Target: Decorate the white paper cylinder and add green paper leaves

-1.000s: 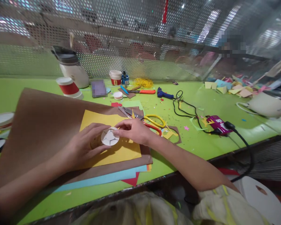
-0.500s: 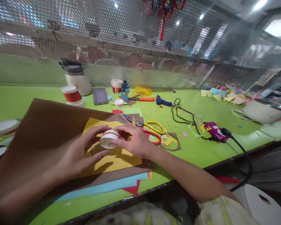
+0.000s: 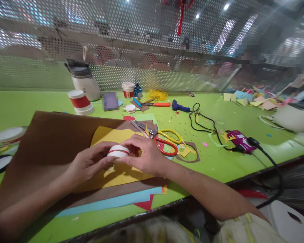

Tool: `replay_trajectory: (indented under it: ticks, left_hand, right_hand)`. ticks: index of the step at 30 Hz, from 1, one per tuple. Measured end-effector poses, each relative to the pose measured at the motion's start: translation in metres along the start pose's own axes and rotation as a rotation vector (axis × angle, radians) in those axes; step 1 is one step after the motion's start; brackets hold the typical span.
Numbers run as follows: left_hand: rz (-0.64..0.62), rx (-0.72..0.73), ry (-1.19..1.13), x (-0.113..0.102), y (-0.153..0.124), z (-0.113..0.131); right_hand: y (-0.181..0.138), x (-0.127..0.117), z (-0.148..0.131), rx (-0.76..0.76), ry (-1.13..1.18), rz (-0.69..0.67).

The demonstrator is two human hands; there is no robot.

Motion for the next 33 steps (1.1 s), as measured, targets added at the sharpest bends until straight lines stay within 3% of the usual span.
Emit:
replay_trajectory:
  ticks: [14,20,28,33]
  left_hand:
    - [-0.042,-0.115,-0.113,-0.004,-0.004,0.004]
    - [-0.192,-0.186,-0.327,0.009,-0.01,0.0]
    - [-0.076,-0.057,-0.132,0.004,-0.007,0.007]
    - [-0.098,-0.025,-0.102,0.007,-0.006,0.007]
  right_hand:
    - [-0.005,0.002,-0.003,0.201,0.38,0.019]
    - [-0.005,-0.001,-0.007,0.18,0.298,0.042]
    - [-0.007,0.001,-0.011,0.123,0.129,0.02]
    - [-0.007,0.002,-0.011,0.116,0.034,0.028]
Point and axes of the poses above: each hand's wrist, its own y-axis towards the middle knuckle, its own x-axis out of the palm, z = x × y, the point moved 8 cm from there along y, towards the middle knuckle, and after that the axes turned 9 degrees about -x, right-handed, at the moved point
